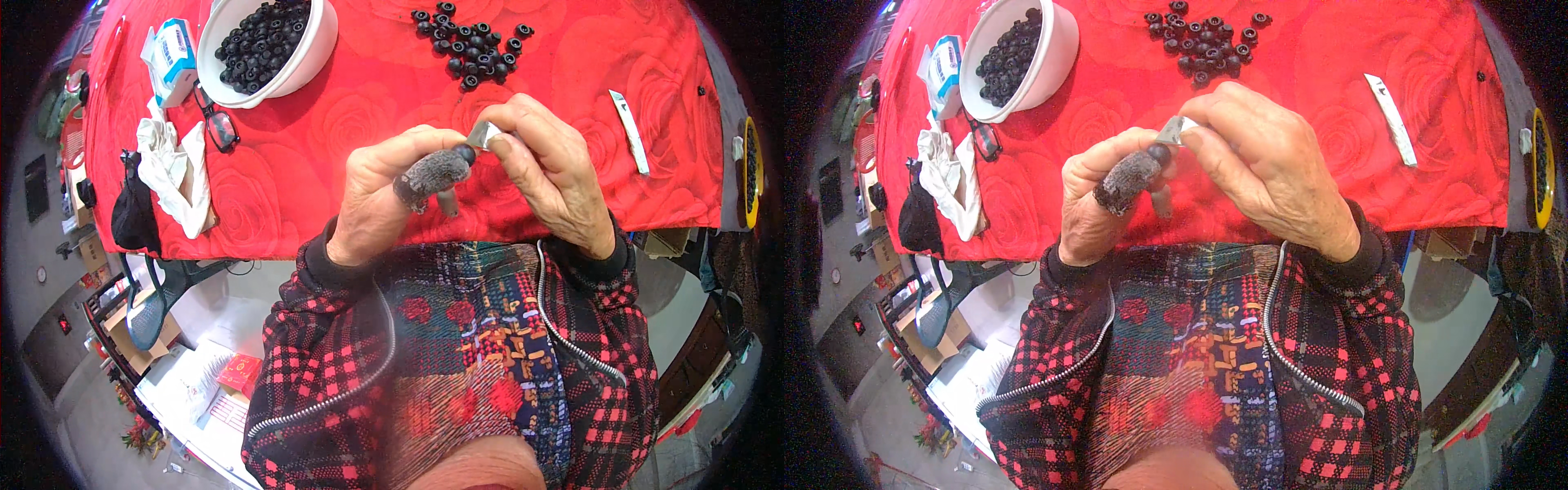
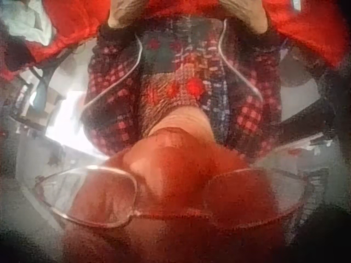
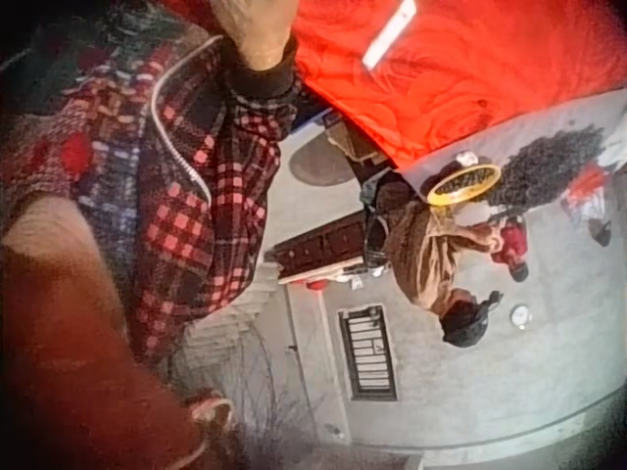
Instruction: The person sits at a table and cleans small black beads one by one using a white cloth. They pick up a bead from a white bowl, rub it with the cloth, and place it on the red tablecloth. The process is repeated continuously throughout the video.
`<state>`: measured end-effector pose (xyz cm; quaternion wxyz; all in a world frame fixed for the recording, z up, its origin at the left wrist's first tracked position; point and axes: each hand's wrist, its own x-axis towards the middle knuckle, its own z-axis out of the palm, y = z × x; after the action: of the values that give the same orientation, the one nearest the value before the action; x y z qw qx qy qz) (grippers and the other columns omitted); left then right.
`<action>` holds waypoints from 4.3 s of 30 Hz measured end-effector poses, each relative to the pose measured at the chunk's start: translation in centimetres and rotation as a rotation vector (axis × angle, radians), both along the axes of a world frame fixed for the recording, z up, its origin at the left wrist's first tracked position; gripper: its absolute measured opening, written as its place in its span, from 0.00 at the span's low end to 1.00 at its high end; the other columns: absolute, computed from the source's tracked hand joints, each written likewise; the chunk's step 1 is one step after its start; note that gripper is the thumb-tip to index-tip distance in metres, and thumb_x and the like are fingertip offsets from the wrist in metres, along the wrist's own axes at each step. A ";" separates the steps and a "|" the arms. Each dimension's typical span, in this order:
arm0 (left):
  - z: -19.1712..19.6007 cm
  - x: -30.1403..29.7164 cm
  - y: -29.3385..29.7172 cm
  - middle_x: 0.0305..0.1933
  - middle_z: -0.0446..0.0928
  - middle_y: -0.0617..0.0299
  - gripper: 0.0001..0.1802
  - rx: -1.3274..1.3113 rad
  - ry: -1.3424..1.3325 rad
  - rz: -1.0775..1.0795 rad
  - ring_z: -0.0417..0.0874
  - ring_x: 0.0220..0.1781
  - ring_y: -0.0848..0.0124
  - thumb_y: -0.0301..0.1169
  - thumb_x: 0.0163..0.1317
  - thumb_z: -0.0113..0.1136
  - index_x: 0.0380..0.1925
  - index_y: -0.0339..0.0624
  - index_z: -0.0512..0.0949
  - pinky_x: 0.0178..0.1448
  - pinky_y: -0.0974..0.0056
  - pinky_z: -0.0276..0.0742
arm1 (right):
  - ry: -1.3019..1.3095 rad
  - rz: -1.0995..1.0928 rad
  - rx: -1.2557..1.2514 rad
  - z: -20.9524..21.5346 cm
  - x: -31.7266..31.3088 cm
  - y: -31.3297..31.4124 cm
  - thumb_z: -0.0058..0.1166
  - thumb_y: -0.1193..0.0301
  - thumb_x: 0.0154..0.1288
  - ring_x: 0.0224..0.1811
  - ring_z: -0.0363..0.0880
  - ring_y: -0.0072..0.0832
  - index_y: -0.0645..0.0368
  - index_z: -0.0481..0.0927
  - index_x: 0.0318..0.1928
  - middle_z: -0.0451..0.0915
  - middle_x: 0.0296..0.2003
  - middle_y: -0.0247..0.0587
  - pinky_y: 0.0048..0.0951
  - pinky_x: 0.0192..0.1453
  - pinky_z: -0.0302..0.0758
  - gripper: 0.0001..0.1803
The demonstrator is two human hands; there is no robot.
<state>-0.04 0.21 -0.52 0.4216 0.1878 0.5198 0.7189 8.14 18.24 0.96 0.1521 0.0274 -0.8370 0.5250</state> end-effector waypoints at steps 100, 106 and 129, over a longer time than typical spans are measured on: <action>1.8 1.4 -1.3 0.38 0.79 0.58 0.13 0.167 -0.094 0.107 0.79 0.36 0.73 0.28 0.61 0.58 0.42 0.30 0.77 0.38 0.70 0.77 | 0.191 0.005 -0.034 2.2 1.8 -1.8 0.46 0.77 0.56 0.28 0.71 0.40 0.66 0.71 0.43 0.70 0.29 0.49 0.35 0.31 0.68 0.12; 2.3 1.8 -1.1 0.32 0.77 0.60 0.12 0.098 0.046 0.110 0.76 0.31 0.75 0.28 0.61 0.57 0.41 0.31 0.78 0.31 0.70 0.76 | 0.088 0.003 0.122 2.5 1.1 -1.4 0.48 0.73 0.62 0.29 0.71 0.42 0.64 0.73 0.39 0.70 0.27 0.47 0.36 0.34 0.69 0.08; 0.6 0.5 -0.6 0.34 0.76 0.60 0.13 0.034 0.034 0.033 0.79 0.27 0.75 0.27 0.63 0.52 0.45 0.32 0.77 0.28 0.75 0.72 | 0.045 0.040 0.141 0.9 0.0 -0.4 0.51 0.74 0.60 0.31 0.74 0.43 0.64 0.74 0.39 0.73 0.28 0.47 0.37 0.34 0.70 0.08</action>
<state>0.47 -0.42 0.09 0.3976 0.1986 0.5176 0.7311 8.09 17.89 1.83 0.1580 0.0667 -0.8675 0.4670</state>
